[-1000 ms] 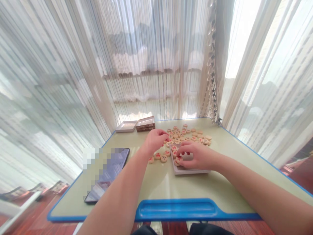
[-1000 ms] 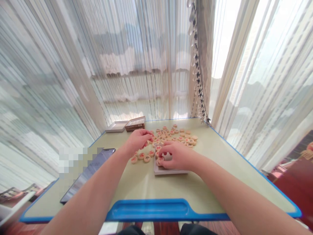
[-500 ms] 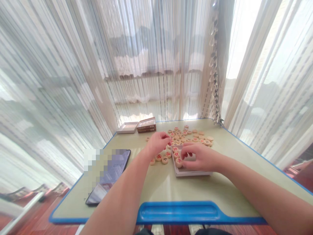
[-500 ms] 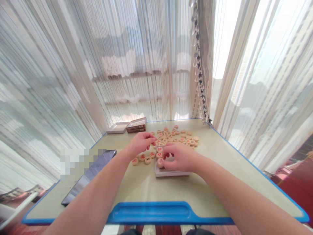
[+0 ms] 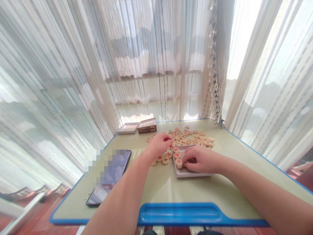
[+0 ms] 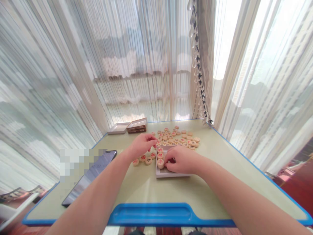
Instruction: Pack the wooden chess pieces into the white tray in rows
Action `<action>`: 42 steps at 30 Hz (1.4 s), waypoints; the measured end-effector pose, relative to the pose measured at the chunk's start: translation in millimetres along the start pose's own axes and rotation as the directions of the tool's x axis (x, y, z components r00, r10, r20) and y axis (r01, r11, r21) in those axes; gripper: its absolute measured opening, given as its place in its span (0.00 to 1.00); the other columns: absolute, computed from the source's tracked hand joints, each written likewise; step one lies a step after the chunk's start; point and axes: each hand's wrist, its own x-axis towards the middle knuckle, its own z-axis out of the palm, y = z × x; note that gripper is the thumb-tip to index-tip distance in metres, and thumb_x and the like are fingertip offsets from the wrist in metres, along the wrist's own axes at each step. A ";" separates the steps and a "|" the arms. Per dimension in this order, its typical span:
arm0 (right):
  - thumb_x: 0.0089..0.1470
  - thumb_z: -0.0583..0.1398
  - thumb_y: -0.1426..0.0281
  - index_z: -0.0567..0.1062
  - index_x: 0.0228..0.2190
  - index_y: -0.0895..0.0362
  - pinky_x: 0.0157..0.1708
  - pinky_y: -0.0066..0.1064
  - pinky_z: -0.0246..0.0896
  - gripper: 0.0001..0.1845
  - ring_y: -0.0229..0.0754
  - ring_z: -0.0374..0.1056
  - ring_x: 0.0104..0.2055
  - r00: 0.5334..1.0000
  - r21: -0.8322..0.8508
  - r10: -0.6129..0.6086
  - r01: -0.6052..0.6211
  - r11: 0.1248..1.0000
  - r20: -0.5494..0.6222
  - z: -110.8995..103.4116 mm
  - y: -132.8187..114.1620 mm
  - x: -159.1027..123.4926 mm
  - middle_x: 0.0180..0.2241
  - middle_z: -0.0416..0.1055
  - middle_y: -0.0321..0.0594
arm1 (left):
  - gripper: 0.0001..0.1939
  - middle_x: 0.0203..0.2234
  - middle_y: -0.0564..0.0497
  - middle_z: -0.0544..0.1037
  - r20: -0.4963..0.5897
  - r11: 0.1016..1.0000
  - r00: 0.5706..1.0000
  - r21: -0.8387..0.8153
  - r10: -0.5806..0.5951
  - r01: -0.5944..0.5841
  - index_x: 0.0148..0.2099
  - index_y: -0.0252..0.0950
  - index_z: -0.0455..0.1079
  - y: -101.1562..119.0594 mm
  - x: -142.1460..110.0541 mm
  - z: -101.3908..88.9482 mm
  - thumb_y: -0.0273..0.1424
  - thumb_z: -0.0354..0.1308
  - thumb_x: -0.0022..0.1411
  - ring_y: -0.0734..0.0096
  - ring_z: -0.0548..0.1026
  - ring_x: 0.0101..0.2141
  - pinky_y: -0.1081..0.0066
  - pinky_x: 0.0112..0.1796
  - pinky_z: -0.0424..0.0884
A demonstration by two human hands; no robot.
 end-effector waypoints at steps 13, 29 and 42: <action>0.47 0.55 0.73 0.79 0.29 0.52 0.30 0.27 0.57 0.13 0.37 0.66 0.29 1.000 0.000 0.021 -0.021 1.000 0.010 0.2 2.6 0.5 0.28 0.75 0.35 | 0.14 0.24 0.52 0.75 0.038 1.000 0.999 0.028 0.005 -0.006 0.34 0.33 0.73 3.7 -3.3 1.8 0.36 0.50 0.53 0.77 0.66 0.21 0.76 0.21 0.59; 0.51 0.53 0.65 0.76 0.37 0.49 0.27 0.29 0.53 0.14 0.38 0.64 0.26 0.968 -0.066 0.200 -0.212 0.975 -0.152 2.7 6.0 5.2 0.24 0.72 0.34 | 0.11 0.20 0.54 0.69 0.219 0.991 0.975 0.121 0.037 -0.065 0.27 0.34 0.68 -1.7 -4.7 2.2 0.37 0.56 0.45 0.76 0.65 0.22 0.77 0.21 0.57; 0.51 0.53 0.64 0.77 0.34 0.51 0.27 0.29 0.54 0.14 0.39 0.65 0.26 0.970 -0.051 0.215 -0.221 0.974 -0.110 1.0 4.4 5.1 0.24 0.73 0.35 | 0.09 0.20 0.55 0.69 0.154 0.989 0.988 0.141 0.019 -0.041 0.28 0.35 0.67 5.2 -5.4 -0.4 0.35 0.55 0.45 0.76 0.66 0.23 0.77 0.22 0.59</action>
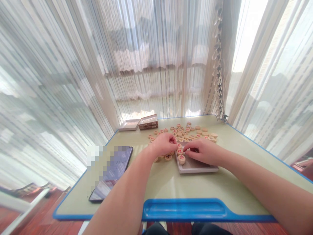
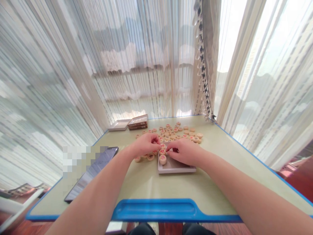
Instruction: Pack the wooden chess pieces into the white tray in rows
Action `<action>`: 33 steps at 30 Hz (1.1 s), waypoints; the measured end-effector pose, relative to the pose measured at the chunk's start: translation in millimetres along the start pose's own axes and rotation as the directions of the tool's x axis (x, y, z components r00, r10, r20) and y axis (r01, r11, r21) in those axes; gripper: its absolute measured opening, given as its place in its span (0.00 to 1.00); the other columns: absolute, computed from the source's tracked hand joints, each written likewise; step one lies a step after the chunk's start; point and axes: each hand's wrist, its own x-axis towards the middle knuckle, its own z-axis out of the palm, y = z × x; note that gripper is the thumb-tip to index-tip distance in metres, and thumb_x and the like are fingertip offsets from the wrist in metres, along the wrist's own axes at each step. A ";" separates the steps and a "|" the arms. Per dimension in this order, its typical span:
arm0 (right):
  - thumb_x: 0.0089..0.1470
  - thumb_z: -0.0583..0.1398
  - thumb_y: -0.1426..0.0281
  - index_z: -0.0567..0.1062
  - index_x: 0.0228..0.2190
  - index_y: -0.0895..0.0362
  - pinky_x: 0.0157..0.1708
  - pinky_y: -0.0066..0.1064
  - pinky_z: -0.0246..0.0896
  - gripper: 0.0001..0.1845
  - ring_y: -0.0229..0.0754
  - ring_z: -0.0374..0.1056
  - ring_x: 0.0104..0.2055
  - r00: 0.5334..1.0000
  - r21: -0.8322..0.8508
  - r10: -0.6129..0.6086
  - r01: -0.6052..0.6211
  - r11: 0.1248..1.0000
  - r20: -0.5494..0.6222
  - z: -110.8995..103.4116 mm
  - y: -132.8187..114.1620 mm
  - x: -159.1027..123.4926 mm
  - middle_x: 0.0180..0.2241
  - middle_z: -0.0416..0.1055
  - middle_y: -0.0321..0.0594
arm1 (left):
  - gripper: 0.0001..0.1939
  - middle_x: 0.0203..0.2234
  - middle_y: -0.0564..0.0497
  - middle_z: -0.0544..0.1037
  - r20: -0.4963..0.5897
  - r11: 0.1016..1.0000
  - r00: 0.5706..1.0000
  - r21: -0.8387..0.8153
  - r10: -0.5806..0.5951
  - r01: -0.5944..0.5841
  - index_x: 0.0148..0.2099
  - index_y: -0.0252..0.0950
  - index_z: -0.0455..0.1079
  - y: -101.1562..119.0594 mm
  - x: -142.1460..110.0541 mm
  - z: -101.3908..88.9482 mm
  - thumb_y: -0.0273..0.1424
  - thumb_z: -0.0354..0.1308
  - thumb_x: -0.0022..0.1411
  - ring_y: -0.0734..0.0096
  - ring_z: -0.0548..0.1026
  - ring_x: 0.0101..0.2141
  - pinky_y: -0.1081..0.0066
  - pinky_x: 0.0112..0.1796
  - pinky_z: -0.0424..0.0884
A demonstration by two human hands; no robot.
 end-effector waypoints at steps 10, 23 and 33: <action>0.52 0.53 0.66 0.78 0.35 0.50 0.33 0.31 0.59 0.15 0.42 0.68 0.32 0.999 0.009 -0.046 0.047 0.999 -0.010 3.9 6.5 1.8 0.32 0.76 0.37 | 0.10 0.21 0.55 0.71 -0.003 0.998 1.000 0.060 0.008 -0.008 0.28 0.35 0.68 1.6 -1.2 -0.6 0.37 0.56 0.45 0.74 0.67 0.24 0.76 0.22 0.59; 0.51 0.52 0.66 0.76 0.41 0.51 0.28 0.30 0.56 0.17 0.40 0.67 0.26 0.997 -0.007 0.072 -0.072 0.997 -0.028 4.2 4.3 3.4 0.25 0.74 0.36 | 0.11 0.22 0.52 0.73 -0.119 0.985 0.993 0.172 0.019 0.001 0.29 0.34 0.70 -6.1 5.9 5.6 0.37 0.54 0.50 0.71 0.68 0.24 0.74 0.24 0.60; 0.51 0.52 0.65 0.76 0.41 0.50 0.28 0.30 0.57 0.18 0.40 0.66 0.26 0.998 -0.006 0.064 -0.064 0.998 -0.006 0.3 -1.6 1.3 0.25 0.74 0.36 | 0.11 0.21 0.51 0.73 -0.131 0.990 0.991 0.144 0.016 0.003 0.28 0.33 0.70 -9.1 8.3 5.7 0.37 0.53 0.50 0.72 0.68 0.24 0.74 0.24 0.60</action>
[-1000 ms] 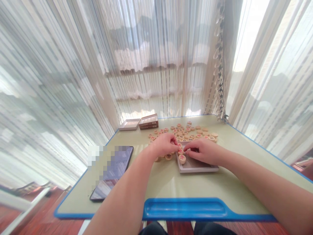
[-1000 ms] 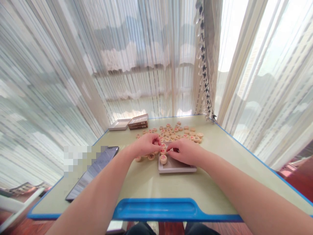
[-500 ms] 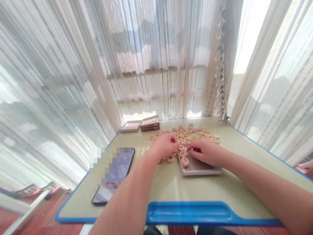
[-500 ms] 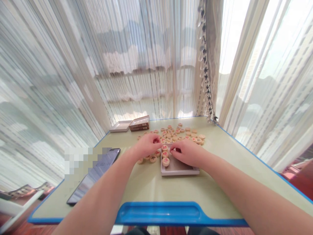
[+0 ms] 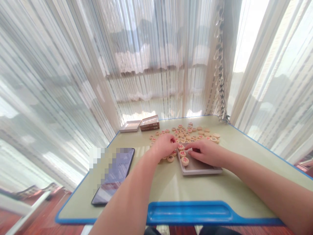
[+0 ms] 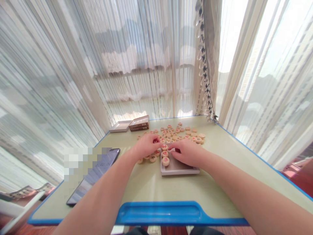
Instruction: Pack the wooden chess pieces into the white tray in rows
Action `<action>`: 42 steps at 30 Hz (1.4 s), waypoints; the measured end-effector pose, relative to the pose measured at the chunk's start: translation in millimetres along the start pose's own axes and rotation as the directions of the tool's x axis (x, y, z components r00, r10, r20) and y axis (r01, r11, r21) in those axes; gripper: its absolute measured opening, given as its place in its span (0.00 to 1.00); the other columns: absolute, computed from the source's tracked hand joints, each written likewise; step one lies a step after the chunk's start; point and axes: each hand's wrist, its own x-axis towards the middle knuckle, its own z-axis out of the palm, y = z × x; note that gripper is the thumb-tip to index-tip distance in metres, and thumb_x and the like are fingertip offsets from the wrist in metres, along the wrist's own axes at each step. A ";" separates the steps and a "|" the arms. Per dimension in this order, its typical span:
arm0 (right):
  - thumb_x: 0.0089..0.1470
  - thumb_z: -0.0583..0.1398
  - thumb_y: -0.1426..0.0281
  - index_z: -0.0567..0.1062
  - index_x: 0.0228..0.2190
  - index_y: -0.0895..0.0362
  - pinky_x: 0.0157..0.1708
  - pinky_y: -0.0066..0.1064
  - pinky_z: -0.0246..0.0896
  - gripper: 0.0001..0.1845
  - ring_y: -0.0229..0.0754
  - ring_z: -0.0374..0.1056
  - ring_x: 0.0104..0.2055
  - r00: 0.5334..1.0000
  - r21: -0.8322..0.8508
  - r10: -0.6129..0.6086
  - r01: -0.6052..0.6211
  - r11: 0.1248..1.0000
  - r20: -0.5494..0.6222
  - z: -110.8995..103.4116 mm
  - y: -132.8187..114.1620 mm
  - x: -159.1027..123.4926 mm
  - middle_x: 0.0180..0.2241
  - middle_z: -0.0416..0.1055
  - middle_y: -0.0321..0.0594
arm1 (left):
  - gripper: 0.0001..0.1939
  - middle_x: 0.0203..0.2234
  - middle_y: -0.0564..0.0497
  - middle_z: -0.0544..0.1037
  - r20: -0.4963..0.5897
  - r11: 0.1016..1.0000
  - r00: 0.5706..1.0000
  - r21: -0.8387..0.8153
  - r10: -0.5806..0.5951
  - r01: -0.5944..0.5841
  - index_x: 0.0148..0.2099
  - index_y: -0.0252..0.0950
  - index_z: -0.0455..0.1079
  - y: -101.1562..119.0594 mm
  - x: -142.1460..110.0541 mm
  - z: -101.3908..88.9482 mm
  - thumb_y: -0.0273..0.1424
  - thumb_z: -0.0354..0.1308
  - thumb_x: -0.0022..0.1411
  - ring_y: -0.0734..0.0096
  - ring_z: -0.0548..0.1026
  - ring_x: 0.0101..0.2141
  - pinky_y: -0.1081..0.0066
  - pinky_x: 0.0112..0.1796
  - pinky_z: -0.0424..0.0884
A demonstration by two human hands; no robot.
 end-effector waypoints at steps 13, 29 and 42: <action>0.49 0.53 0.68 0.78 0.35 0.51 0.30 0.30 0.58 0.16 0.41 0.68 0.29 0.999 -0.017 -0.049 0.048 0.999 -0.006 -0.4 2.7 -0.1 0.28 0.76 0.36 | 0.10 0.22 0.52 0.73 0.011 1.000 1.000 0.012 -0.008 0.008 0.28 0.34 0.70 1.4 -1.1 -1.6 0.35 0.53 0.51 0.72 0.68 0.24 0.74 0.24 0.60; 0.47 0.54 0.71 0.81 0.30 0.50 0.30 0.26 0.58 0.16 0.36 0.67 0.28 0.940 0.195 -0.191 0.139 0.971 0.282 -13.2 -15.0 -12.7 0.28 0.77 0.31 | 0.13 0.27 0.50 0.76 0.009 0.998 1.000 0.059 -0.021 0.020 0.36 0.36 0.72 5.1 -1.7 -1.0 0.36 0.50 0.53 0.68 0.71 0.29 0.73 0.30 0.63; 0.47 0.55 0.68 0.81 0.33 0.48 0.30 0.27 0.58 0.15 0.38 0.67 0.29 0.943 0.220 -0.181 0.121 0.968 0.278 -10.5 -11.7 -11.1 0.29 0.77 0.32 | 0.15 0.28 0.52 0.77 0.083 0.999 0.997 0.048 0.001 -0.005 0.36 0.38 0.74 8.4 -4.0 -2.4 0.37 0.49 0.55 0.70 0.71 0.29 0.74 0.30 0.64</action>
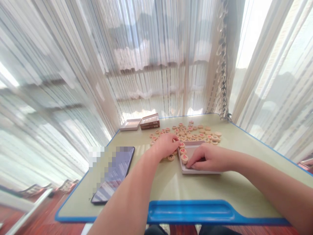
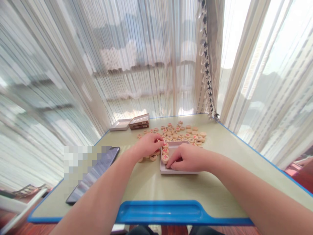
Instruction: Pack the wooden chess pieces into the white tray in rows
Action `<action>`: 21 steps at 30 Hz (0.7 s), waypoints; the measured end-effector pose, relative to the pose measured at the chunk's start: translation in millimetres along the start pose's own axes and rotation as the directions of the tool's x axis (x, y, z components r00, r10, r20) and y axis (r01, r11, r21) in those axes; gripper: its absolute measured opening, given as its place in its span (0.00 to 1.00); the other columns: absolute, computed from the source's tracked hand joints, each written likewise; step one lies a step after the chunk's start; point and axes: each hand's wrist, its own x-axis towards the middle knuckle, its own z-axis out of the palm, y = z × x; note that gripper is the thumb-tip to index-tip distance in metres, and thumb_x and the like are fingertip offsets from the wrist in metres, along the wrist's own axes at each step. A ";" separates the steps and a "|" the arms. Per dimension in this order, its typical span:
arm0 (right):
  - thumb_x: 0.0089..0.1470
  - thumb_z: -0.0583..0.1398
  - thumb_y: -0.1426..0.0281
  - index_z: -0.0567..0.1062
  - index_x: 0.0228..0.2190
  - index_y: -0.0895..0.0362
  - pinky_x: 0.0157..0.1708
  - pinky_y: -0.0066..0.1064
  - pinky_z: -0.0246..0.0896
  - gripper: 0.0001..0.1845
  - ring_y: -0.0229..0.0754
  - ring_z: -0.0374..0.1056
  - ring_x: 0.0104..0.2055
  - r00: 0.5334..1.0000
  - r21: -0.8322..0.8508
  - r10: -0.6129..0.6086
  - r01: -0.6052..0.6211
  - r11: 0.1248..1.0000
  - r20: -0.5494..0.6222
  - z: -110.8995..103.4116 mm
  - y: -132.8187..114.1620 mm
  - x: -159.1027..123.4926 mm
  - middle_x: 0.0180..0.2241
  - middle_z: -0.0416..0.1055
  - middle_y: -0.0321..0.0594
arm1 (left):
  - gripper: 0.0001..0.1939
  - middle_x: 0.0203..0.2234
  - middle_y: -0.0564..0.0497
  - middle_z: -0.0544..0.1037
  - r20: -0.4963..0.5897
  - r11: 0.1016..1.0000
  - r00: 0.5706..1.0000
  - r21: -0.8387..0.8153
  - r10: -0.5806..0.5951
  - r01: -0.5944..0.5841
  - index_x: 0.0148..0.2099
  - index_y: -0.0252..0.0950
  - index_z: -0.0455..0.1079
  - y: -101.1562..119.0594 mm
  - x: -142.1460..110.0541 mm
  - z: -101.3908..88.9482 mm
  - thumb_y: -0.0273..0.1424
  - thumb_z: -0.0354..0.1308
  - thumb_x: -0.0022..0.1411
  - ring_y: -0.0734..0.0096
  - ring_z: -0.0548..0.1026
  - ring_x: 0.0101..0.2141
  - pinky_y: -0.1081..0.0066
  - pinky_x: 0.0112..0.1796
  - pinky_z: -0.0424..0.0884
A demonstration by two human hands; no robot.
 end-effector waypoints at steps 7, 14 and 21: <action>0.47 0.56 0.66 0.81 0.33 0.48 0.30 0.27 0.58 0.14 0.38 0.67 0.28 1.000 0.000 0.006 -0.006 1.000 -0.026 0.8 0.0 0.9 0.29 0.76 0.32 | 0.14 0.30 0.52 0.77 -0.007 1.000 1.000 -0.002 0.010 -0.010 0.36 0.39 0.74 -2.2 0.5 1.1 0.36 0.49 0.55 0.70 0.71 0.30 0.73 0.30 0.64; 0.48 0.55 0.68 0.80 0.33 0.48 0.30 0.27 0.59 0.15 0.37 0.68 0.29 1.000 0.002 0.015 -0.015 1.000 -0.010 1.3 2.2 1.9 0.30 0.77 0.31 | 0.15 0.28 0.52 0.77 -0.006 1.000 1.000 0.012 0.020 -0.020 0.35 0.38 0.74 -2.9 1.3 1.3 0.36 0.47 0.57 0.71 0.71 0.29 0.74 0.31 0.65; 0.45 0.54 0.72 0.81 0.31 0.50 0.31 0.26 0.59 0.16 0.37 0.68 0.29 1.000 0.005 -0.008 0.008 1.000 -0.012 0.4 2.6 2.4 0.29 0.77 0.31 | 0.15 0.28 0.53 0.77 -0.015 1.000 1.000 0.022 0.007 -0.007 0.36 0.39 0.74 -2.1 0.2 0.8 0.38 0.49 0.55 0.70 0.71 0.30 0.74 0.31 0.65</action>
